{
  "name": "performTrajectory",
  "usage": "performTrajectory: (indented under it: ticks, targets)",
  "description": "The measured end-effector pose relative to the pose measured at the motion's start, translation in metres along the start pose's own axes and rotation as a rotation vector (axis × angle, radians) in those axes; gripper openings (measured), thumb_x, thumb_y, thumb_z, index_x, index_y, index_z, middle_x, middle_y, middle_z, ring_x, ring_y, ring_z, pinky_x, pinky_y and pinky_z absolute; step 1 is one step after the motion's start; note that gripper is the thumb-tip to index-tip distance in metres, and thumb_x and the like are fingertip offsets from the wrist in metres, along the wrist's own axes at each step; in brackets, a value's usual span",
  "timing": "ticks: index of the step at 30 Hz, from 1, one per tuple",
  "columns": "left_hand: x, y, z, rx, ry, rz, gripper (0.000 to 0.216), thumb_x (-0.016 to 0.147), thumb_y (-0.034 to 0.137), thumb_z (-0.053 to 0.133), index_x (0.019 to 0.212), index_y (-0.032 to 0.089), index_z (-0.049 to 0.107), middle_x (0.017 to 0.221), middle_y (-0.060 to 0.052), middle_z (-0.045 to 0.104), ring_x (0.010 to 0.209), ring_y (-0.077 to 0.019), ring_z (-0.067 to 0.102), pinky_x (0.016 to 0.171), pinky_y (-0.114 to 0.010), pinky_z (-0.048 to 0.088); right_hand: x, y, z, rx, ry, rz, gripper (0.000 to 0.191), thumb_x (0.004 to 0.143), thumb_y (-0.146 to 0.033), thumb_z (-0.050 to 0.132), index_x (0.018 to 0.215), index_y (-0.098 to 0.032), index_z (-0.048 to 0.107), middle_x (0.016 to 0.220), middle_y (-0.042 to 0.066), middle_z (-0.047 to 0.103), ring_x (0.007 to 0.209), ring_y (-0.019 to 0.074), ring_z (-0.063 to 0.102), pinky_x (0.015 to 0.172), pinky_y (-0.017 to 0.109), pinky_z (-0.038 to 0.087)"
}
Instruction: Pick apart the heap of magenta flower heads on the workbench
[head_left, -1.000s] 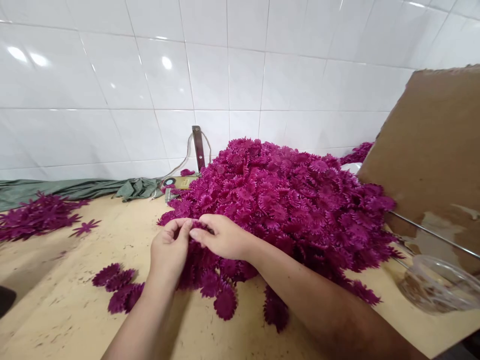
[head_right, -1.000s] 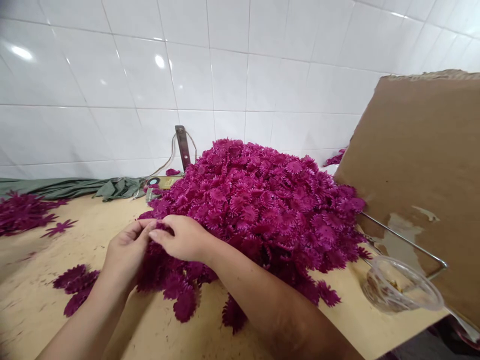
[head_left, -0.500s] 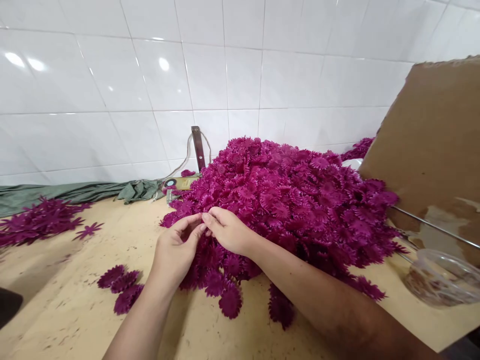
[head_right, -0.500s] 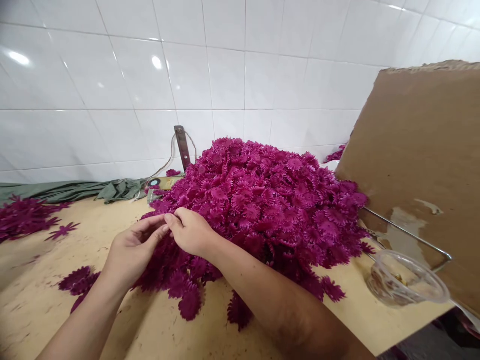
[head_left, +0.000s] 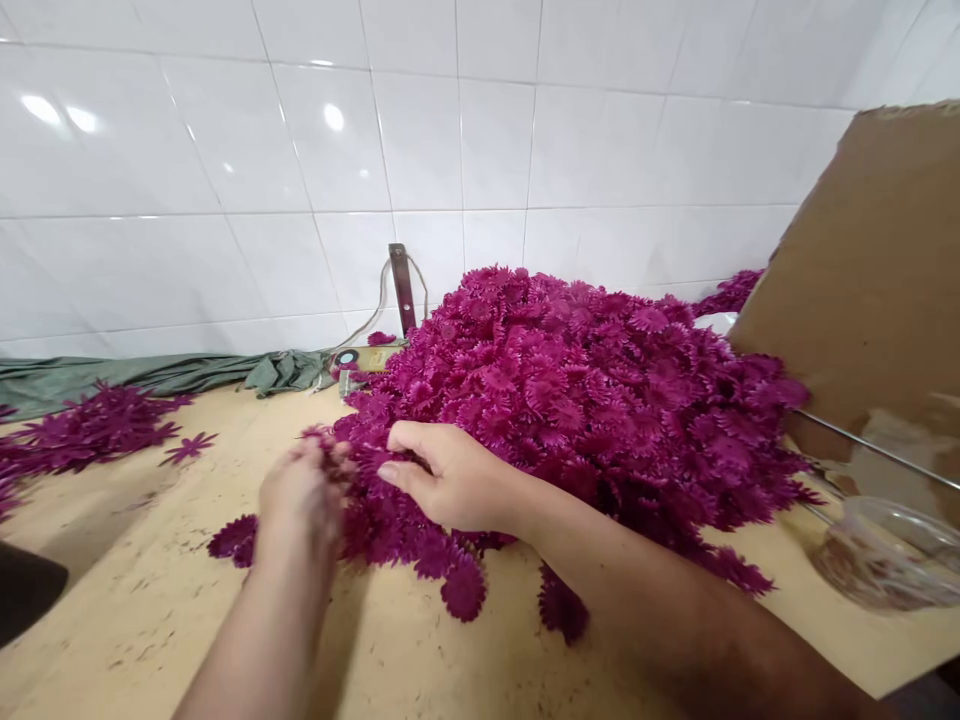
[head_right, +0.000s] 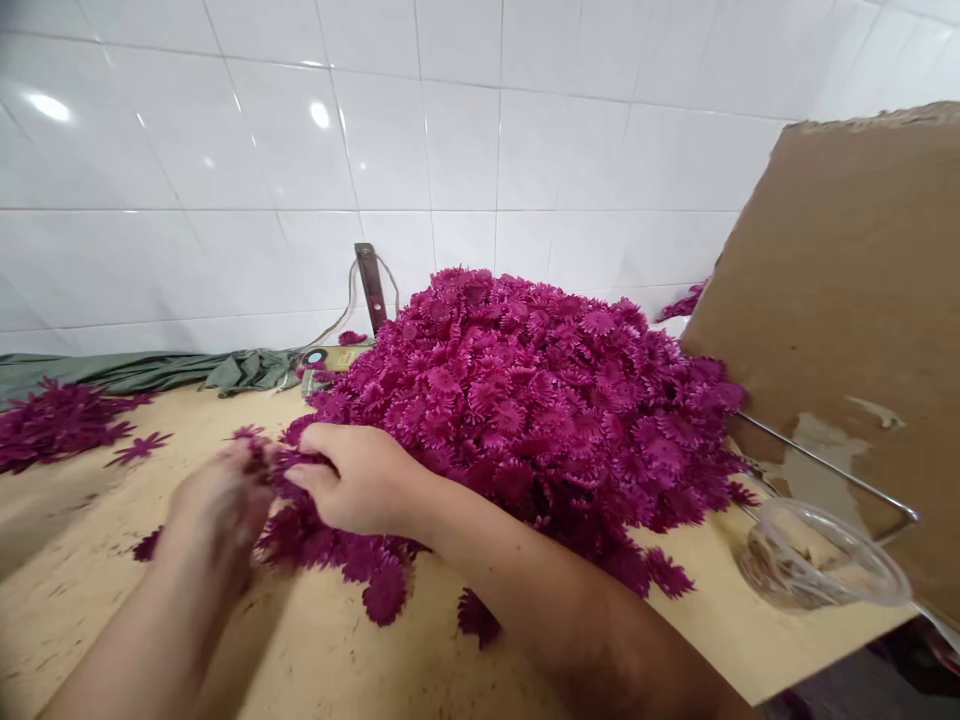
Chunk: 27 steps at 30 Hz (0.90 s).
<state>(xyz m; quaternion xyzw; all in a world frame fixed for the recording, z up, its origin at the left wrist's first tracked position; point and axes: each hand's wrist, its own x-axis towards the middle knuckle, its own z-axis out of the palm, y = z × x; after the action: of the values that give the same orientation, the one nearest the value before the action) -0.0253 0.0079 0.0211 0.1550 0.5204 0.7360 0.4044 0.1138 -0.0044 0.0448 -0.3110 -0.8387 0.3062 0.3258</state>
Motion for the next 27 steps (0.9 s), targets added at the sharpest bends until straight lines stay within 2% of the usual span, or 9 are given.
performTrajectory:
  ticks: [3,5,7,9,12,16,19,22,27]
  targets:
    - [0.009,0.005,-0.006,0.081,0.02,0.097,0.014,0.058,0.004,0.053,0.058,0.017,0.047,0.054,0.004,0.052,0.051,-0.0071,0.048,0.051,-0.019,0.038,0.0,-0.006,-0.006,0.146,0.035,-0.02,0.011,0.08,-0.019,0.048,0.071,-0.018,0.044,0.066,-0.003,0.043,0.058,0.0083,0.039,0.054,0.022,0.033]
    - [0.011,0.002,-0.007,0.225,-0.055,0.193,0.016,0.053,0.007,0.058,0.066,0.017,0.057,0.064,0.003,0.058,0.059,-0.0092,0.052,0.058,-0.022,0.042,0.004,-0.002,-0.009,0.258,0.106,0.078,0.006,0.08,-0.016,0.049,0.074,-0.017,0.047,0.069,-0.001,0.047,0.058,0.0082,0.043,0.054,0.022,0.037]
    - [0.009,-0.004,-0.006,0.394,-0.12,0.267,0.023,0.053,0.013,0.059,0.074,0.019,0.063,0.069,0.002,0.061,0.064,-0.0119,0.053,0.063,-0.025,0.044,0.01,0.008,-0.01,0.385,0.199,0.224,0.005,0.08,-0.014,0.048,0.076,-0.017,0.048,0.063,-0.002,0.048,0.054,0.0083,0.045,0.052,0.022,0.038]
    - [0.006,-0.01,-0.005,0.486,-0.123,0.339,0.024,0.055,0.018,0.056,0.078,0.021,0.065,0.071,0.001,0.062,0.067,-0.0137,0.054,0.067,-0.027,0.045,0.016,0.021,-0.008,0.461,0.285,0.308,0.006,0.08,-0.013,0.047,0.077,-0.018,0.047,0.057,-0.004,0.047,0.05,0.0083,0.046,0.049,0.021,0.038]
    - [-0.003,-0.013,-0.003,0.476,-0.164,0.445,0.021,0.06,0.027,0.057,0.077,0.02,0.065,0.076,-0.001,0.065,0.071,-0.0151,0.056,0.071,-0.028,0.046,0.021,0.037,-0.003,0.395,0.355,0.286,0.004,0.078,-0.013,0.052,0.077,-0.017,0.051,0.06,-0.004,0.05,0.051,0.0076,0.046,0.053,0.021,0.038]
    - [-0.019,-0.014,-0.001,0.498,-0.333,0.554,0.028,0.062,0.04,0.062,0.081,0.02,0.066,0.08,-0.003,0.066,0.073,-0.017,0.057,0.074,-0.031,0.046,0.02,0.043,0.001,0.211,0.344,0.228,0.005,0.077,-0.014,0.053,0.074,-0.016,0.051,0.067,-0.002,0.054,0.061,0.0088,0.048,0.062,0.023,0.038]
    - [-0.024,-0.017,0.0,0.553,-0.408,0.616,0.028,0.062,0.042,0.064,0.08,0.021,0.067,0.084,-0.004,0.066,0.081,-0.0196,0.059,0.082,-0.034,0.045,0.017,0.039,-0.001,-0.014,0.329,0.256,0.02,0.079,-0.021,0.053,0.062,-0.017,0.043,0.059,-0.003,0.046,0.056,0.009,0.041,0.056,0.024,0.031]
    - [-0.023,-0.02,0.001,0.572,-0.447,0.581,0.031,0.057,0.042,0.068,0.079,0.021,0.068,0.087,-0.005,0.067,0.084,-0.0211,0.059,0.085,-0.037,0.044,0.015,0.034,-0.004,-0.125,0.303,0.29,0.034,0.081,-0.03,0.051,0.055,-0.018,0.033,0.053,-0.005,0.037,0.052,0.0081,0.033,0.052,0.024,0.023]
    - [-0.029,-0.018,0.005,0.362,-0.498,0.201,0.04,0.045,0.04,0.076,0.077,0.017,0.068,0.08,-0.004,0.069,0.077,-0.0178,0.06,0.076,-0.031,0.047,0.016,0.035,-0.005,-0.115,0.29,0.29,0.042,0.081,-0.042,0.049,0.052,-0.019,0.03,0.051,-0.006,0.03,0.051,0.0072,0.028,0.05,0.024,0.02]
